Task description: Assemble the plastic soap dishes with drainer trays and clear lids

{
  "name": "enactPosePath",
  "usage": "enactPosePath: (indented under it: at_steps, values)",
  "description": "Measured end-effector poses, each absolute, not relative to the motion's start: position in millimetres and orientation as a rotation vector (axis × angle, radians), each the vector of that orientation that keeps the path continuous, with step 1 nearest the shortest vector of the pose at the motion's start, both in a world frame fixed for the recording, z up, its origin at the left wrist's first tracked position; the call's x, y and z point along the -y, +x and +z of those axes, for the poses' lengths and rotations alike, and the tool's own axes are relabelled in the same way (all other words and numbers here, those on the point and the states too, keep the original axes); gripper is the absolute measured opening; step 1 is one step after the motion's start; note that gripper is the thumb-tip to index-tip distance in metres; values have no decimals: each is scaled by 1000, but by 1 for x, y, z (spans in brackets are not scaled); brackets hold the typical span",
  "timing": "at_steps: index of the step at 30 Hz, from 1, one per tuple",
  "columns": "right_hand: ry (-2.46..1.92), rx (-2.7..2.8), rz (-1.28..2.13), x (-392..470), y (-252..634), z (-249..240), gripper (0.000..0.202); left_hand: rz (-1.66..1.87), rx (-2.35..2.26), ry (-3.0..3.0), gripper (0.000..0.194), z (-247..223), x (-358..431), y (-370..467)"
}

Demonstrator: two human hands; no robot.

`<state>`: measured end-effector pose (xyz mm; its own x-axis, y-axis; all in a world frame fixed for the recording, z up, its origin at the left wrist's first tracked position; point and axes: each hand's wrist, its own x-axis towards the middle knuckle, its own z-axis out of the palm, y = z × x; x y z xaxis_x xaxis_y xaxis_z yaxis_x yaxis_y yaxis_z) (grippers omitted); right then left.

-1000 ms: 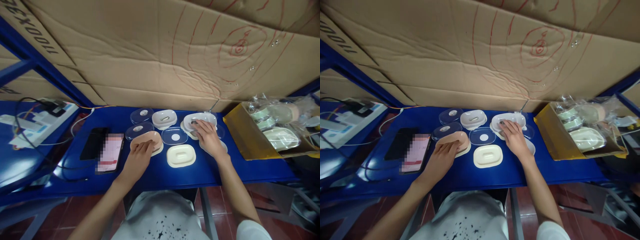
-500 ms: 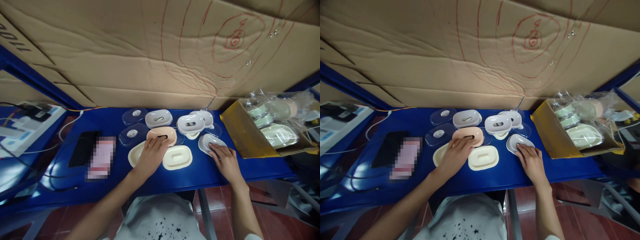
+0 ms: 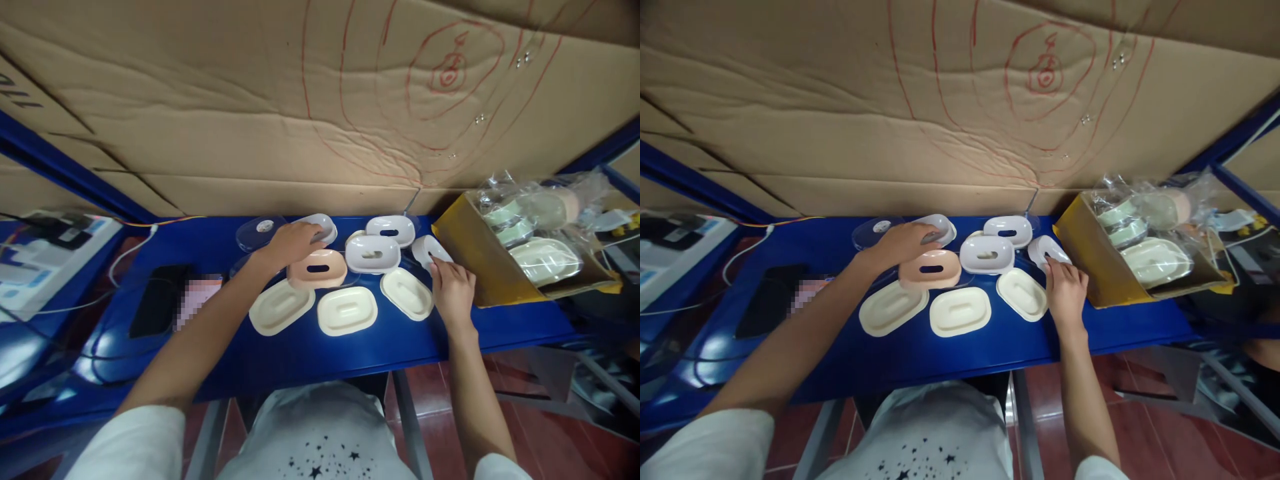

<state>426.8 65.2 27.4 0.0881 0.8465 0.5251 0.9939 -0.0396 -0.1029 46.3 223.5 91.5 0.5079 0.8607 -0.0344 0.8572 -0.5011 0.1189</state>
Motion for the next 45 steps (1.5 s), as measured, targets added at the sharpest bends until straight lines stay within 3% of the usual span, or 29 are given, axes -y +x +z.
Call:
enactPosePath:
  at_steps: [7,10,15,21,28,35,39,45]
  values:
    - [-1947,1840,-515,-59,419,24,44,244,-1652,2645,39,93,-195,26]
    - [-1757,2055,-358,-44,391,30,44,264,-1694,2658,38,88,-180,17]
    - [-1512,2365,-140,-26,361,24,45,478,-1566,2844,53,83,-129,4]
    - [-1505,2232,-164,-22,369,23,65,676,-1520,2769,36,59,-34,-10]
    - [-1175,2594,149,-9,301,30,38,776,-1594,2546,13,24,20,-29]
    - [-1406,2399,-43,-14,317,33,32,903,-1397,2516,7,25,39,-29]
    - [-1314,2415,33,-17,283,47,39,862,-1189,2557,13,18,45,-7]
    - [-1189,2484,195,-14,243,57,44,805,-1154,2550,37,14,47,-1]
